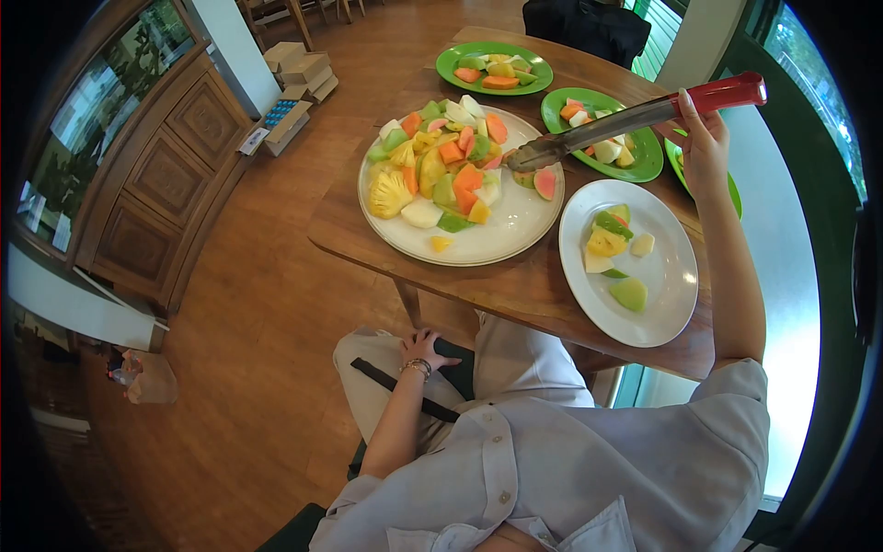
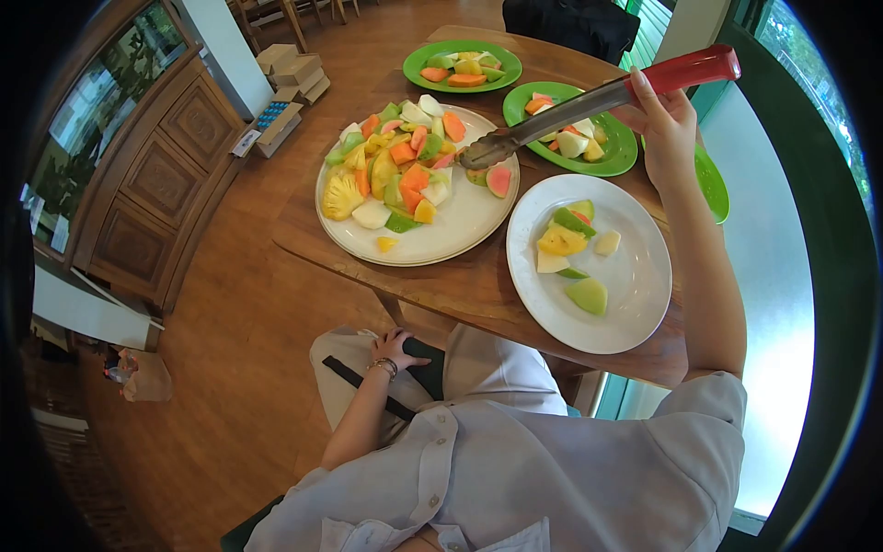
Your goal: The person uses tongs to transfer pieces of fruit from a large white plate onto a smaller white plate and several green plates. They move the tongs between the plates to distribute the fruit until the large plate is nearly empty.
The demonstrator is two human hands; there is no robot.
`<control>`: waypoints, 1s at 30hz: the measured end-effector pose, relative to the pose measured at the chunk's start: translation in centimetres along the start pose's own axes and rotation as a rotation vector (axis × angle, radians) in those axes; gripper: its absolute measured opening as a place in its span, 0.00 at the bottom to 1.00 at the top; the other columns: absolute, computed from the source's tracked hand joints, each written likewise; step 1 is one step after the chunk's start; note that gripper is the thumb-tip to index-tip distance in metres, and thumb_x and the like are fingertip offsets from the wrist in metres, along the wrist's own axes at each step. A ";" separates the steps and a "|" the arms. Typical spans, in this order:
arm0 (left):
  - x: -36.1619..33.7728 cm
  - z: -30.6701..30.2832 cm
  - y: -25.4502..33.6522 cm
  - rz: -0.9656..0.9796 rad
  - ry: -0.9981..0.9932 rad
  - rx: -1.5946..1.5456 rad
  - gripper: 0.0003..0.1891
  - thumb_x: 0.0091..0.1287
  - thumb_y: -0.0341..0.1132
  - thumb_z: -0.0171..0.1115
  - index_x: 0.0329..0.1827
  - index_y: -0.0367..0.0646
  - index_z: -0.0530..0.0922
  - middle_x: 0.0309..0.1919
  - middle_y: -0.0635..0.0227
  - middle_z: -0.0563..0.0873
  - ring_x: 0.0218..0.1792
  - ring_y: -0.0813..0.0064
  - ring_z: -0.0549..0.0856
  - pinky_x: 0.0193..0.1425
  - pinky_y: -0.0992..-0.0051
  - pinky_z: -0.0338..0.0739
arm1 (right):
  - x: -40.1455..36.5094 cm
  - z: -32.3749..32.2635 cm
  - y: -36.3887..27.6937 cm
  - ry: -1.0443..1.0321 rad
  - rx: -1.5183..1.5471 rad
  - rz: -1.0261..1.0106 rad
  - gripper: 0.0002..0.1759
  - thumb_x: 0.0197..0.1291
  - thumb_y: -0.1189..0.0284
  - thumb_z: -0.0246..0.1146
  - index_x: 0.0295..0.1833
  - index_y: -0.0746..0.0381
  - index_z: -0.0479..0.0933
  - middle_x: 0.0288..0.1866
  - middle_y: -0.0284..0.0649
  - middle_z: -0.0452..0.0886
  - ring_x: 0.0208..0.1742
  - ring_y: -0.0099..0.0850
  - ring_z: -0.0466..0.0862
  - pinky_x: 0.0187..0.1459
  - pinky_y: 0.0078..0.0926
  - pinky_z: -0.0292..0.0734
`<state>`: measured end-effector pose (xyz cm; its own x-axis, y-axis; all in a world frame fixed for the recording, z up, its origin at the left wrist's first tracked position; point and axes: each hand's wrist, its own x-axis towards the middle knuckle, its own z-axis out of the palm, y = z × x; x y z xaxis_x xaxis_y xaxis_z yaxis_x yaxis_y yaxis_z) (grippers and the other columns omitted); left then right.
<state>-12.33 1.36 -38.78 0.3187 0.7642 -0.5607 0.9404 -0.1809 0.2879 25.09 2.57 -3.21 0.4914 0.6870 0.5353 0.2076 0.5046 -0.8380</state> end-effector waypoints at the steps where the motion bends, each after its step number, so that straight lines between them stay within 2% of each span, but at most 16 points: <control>1: -0.1 0.0 0.0 0.001 0.001 -0.001 0.44 0.28 0.65 0.63 0.55 0.60 0.67 0.60 0.73 0.60 0.63 0.63 0.54 0.63 0.56 0.41 | 0.0 -0.1 0.0 -0.001 0.000 -0.001 0.14 0.53 0.68 0.58 0.38 0.68 0.67 0.33 0.40 0.76 0.32 0.28 0.79 0.36 0.25 0.78; 7: 0.0 0.0 0.1 0.002 -0.004 -0.005 0.45 0.28 0.65 0.63 0.55 0.59 0.66 0.60 0.73 0.61 0.63 0.64 0.54 0.63 0.55 0.42 | 0.9 -1.7 -1.0 0.114 0.049 -0.025 0.12 0.52 0.69 0.59 0.35 0.68 0.68 0.32 0.39 0.74 0.32 0.27 0.78 0.38 0.27 0.79; 10: 0.1 0.2 -0.1 0.015 0.006 0.002 0.44 0.29 0.65 0.64 0.55 0.59 0.66 0.60 0.73 0.61 0.63 0.64 0.54 0.63 0.55 0.42 | 1.6 -3.7 -1.8 0.272 0.006 -0.124 0.11 0.50 0.71 0.60 0.34 0.67 0.68 0.32 0.40 0.74 0.36 0.28 0.77 0.41 0.33 0.78; 13: 0.2 0.1 -0.1 0.011 0.004 -0.017 0.44 0.29 0.64 0.64 0.55 0.59 0.67 0.60 0.73 0.60 0.63 0.65 0.54 0.63 0.56 0.42 | 1.8 -5.4 -2.6 0.391 -0.065 -0.197 0.11 0.49 0.72 0.61 0.34 0.67 0.68 0.32 0.40 0.74 0.36 0.29 0.77 0.41 0.33 0.78; 16: 0.1 -0.1 0.0 0.013 -0.012 -0.034 0.43 0.29 0.63 0.65 0.54 0.59 0.67 0.60 0.73 0.60 0.63 0.65 0.54 0.64 0.57 0.41 | 1.8 -6.7 -3.3 0.437 -0.147 -0.261 0.11 0.48 0.73 0.62 0.33 0.67 0.69 0.32 0.41 0.75 0.35 0.29 0.77 0.39 0.31 0.79; 18: -0.2 -0.1 0.2 0.008 0.051 -0.012 0.43 0.27 0.65 0.64 0.51 0.57 0.70 0.58 0.74 0.63 0.59 0.65 0.59 0.62 0.64 0.47 | 1.7 -7.6 -3.9 0.479 -0.231 -0.297 0.11 0.48 0.73 0.62 0.33 0.67 0.69 0.32 0.41 0.75 0.35 0.28 0.78 0.37 0.29 0.80; 19: -0.2 -0.3 0.3 0.021 0.043 -0.010 0.43 0.27 0.65 0.64 0.51 0.57 0.70 0.58 0.74 0.63 0.59 0.65 0.59 0.62 0.64 0.47 | 1.7 -8.2 -4.1 0.511 -0.311 -0.325 0.12 0.48 0.72 0.63 0.33 0.67 0.69 0.31 0.41 0.76 0.34 0.27 0.78 0.36 0.27 0.80; 21: -0.4 -0.7 0.5 -0.016 -0.025 -0.040 0.43 0.29 0.62 0.66 0.54 0.58 0.67 0.60 0.74 0.59 0.63 0.64 0.53 0.64 0.58 0.39 | 1.7 -9.3 -4.4 0.545 -0.405 -0.350 0.13 0.48 0.72 0.63 0.34 0.68 0.69 0.30 0.41 0.76 0.32 0.26 0.78 0.34 0.24 0.80; 25: -0.1 -0.2 0.3 0.005 -0.011 -0.055 0.43 0.29 0.62 0.66 0.54 0.58 0.68 0.60 0.74 0.60 0.63 0.63 0.54 0.64 0.58 0.40 | 1.1 -11.0 -4.3 0.596 -0.679 -0.363 0.16 0.46 0.68 0.65 0.34 0.68 0.70 0.27 0.39 0.78 0.29 0.22 0.78 0.30 0.18 0.77; 27: 0.0 0.1 0.2 -0.008 0.062 -0.017 0.42 0.26 0.64 0.65 0.50 0.59 0.71 0.58 0.74 0.62 0.60 0.64 0.58 0.62 0.62 0.46 | 1.1 -11.4 -4.2 0.611 -0.758 -0.357 0.17 0.45 0.67 0.65 0.34 0.68 0.71 0.27 0.39 0.78 0.28 0.21 0.78 0.29 0.16 0.77; 28: -0.2 -0.1 0.3 -0.008 0.062 -0.016 0.42 0.26 0.64 0.65 0.50 0.59 0.71 0.58 0.74 0.62 0.60 0.64 0.58 0.62 0.62 0.46 | 1.2 -11.6 -4.2 0.616 -0.799 -0.362 0.17 0.44 0.66 0.66 0.33 0.68 0.71 0.27 0.39 0.78 0.28 0.20 0.78 0.30 0.16 0.76; 30: -0.5 -0.7 0.6 -0.006 0.000 -0.040 0.42 0.30 0.60 0.66 0.53 0.57 0.68 0.59 0.73 0.60 0.61 0.61 0.54 0.65 0.60 0.40 | 1.1 -11.7 -4.3 0.622 -0.839 -0.364 0.18 0.44 0.66 0.66 0.33 0.68 0.71 0.26 0.39 0.78 0.27 0.20 0.78 0.30 0.16 0.76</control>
<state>-12.03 1.31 -37.84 0.3132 0.7655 -0.5621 0.9367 -0.1516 0.3155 34.67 -4.93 -0.27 0.5749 0.0681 0.8154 0.8182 -0.0529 -0.5725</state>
